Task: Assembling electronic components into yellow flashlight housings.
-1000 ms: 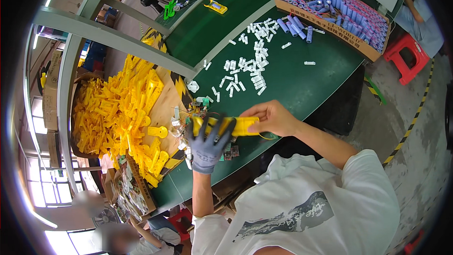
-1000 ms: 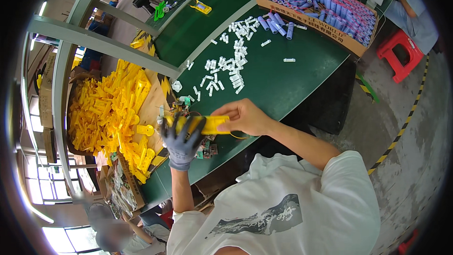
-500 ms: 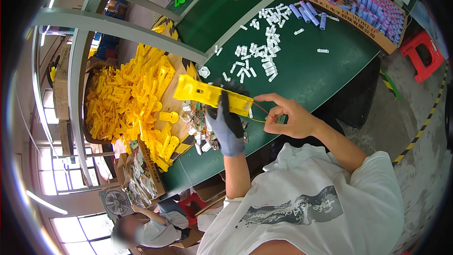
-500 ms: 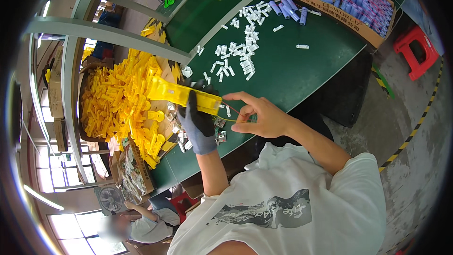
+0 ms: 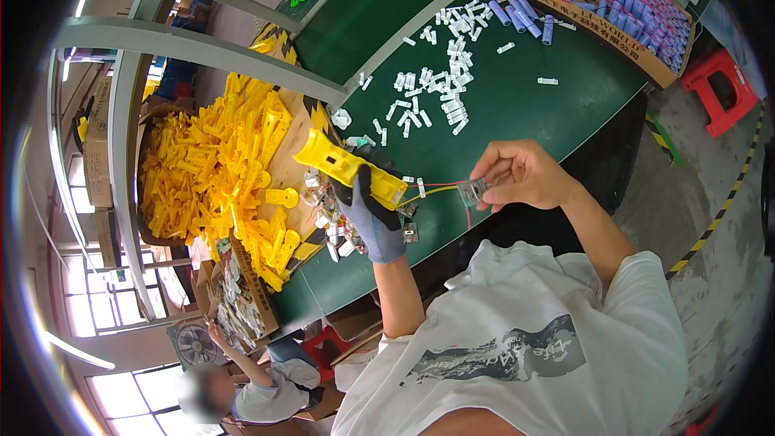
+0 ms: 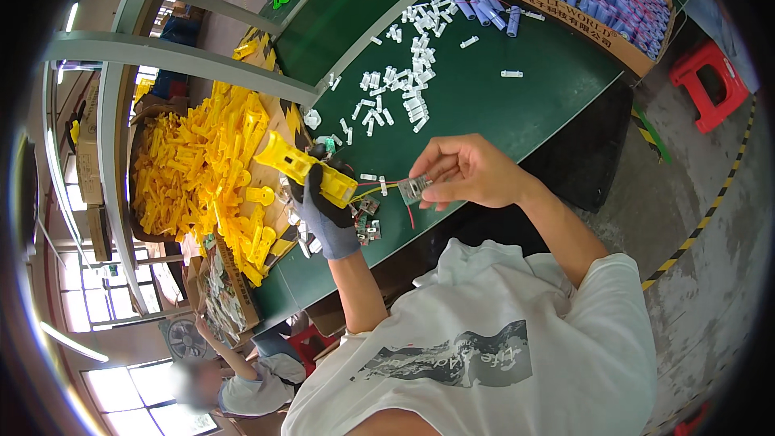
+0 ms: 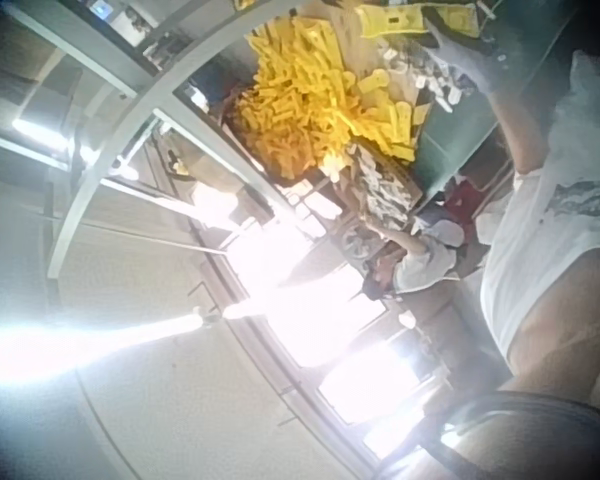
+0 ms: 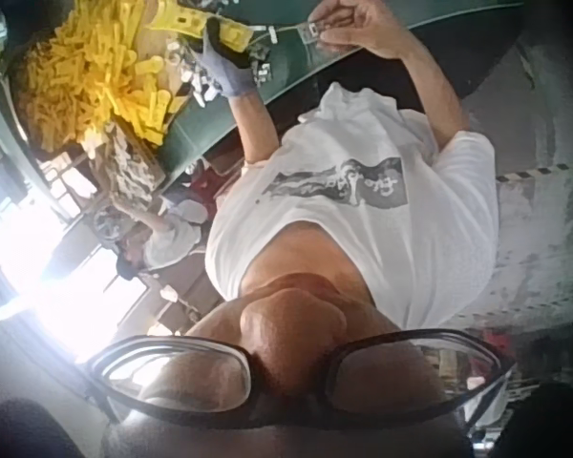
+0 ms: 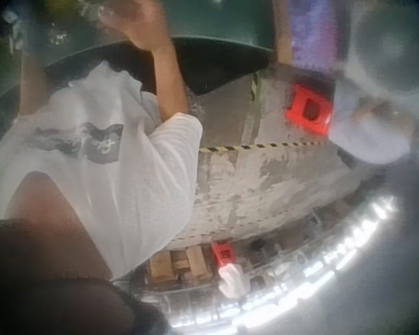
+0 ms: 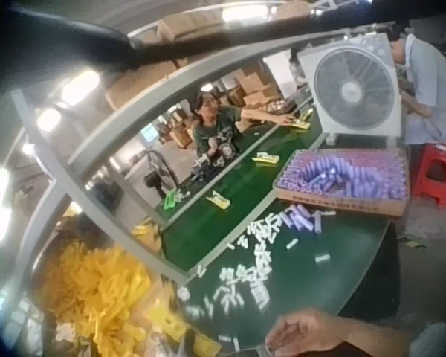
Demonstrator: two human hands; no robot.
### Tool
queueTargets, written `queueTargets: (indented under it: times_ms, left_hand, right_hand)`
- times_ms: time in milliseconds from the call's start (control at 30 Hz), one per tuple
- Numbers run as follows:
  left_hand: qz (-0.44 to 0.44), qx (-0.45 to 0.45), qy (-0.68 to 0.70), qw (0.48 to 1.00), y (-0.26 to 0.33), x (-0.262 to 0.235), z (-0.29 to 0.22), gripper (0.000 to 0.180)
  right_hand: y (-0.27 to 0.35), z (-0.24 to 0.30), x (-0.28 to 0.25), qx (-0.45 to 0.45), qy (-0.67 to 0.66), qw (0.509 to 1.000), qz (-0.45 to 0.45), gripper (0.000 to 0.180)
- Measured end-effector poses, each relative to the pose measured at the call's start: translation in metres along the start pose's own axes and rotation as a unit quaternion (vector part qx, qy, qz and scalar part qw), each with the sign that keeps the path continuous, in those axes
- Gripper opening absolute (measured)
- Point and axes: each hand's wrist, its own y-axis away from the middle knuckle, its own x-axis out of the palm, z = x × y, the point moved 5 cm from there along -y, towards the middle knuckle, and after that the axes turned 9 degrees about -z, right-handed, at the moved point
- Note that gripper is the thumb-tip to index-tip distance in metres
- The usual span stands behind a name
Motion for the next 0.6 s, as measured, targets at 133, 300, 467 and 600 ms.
queueTargets:
  times_ms: [133, 300, 467, 600]
  left_hand:
    - [0.044, -0.09, -0.021, 0.995, 0.015, -0.005, 0.028, 0.042]
    - [0.096, -0.175, 0.01, 0.98, 0.051, 0.007, 0.067, 0.041]
    - [0.049, -0.189, 0.001, 0.981, 0.059, 0.005, 0.096, 0.044]
    - [0.081, -0.179, 0.003, 0.98, 0.057, -0.004, 0.109, 0.039]
  right_hand:
    - [-0.019, 0.007, 0.008, -0.075, 0.068, 0.994, -0.045, 0.019]
    - [-0.05, -0.021, 0.01, -0.118, 0.152, 0.969, -0.152, 0.035]
    - [-0.062, -0.033, 0.013, -0.274, 0.334, 0.876, -0.215, 0.033]
    - [-0.059, -0.04, 0.016, -0.257, 0.35, 0.875, -0.214, 0.033]
